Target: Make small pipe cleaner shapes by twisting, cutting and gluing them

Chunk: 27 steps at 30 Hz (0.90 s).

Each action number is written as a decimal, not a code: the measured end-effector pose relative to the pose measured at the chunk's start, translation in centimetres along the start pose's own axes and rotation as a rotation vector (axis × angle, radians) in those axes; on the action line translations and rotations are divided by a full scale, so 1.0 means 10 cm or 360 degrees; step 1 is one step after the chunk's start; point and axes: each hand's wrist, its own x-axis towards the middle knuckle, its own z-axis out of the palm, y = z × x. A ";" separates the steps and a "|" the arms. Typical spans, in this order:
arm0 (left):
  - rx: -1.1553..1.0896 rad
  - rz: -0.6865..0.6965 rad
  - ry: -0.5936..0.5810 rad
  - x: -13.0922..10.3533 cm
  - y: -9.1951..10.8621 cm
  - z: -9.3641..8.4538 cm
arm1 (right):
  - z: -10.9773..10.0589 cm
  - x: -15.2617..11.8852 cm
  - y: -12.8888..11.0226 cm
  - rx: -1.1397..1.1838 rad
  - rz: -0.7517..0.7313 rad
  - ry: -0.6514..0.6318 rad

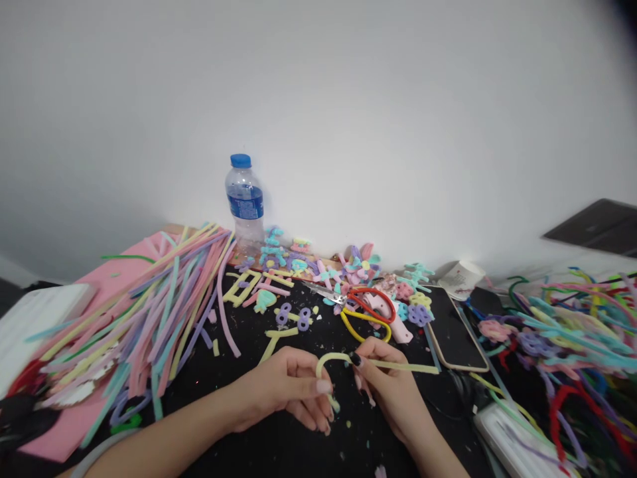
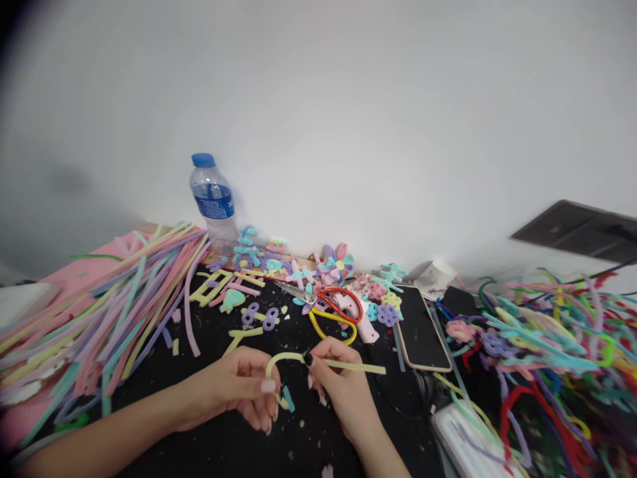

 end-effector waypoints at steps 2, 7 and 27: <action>-0.0090 -0.0009 0.0038 0.01 0.02 0.00 | 0.00 0.01 0.00 -0.0044 -0.0014 -0.0013; -0.0189 -0.0015 0.0110 0.02 0.05 -0.01 | 0.02 0.01 0.01 -0.0152 -0.0015 -0.0054; 0.0271 0.0183 0.0295 0.05 0.05 0.00 | 0.08 0.02 -0.03 -0.0185 -0.0052 0.0067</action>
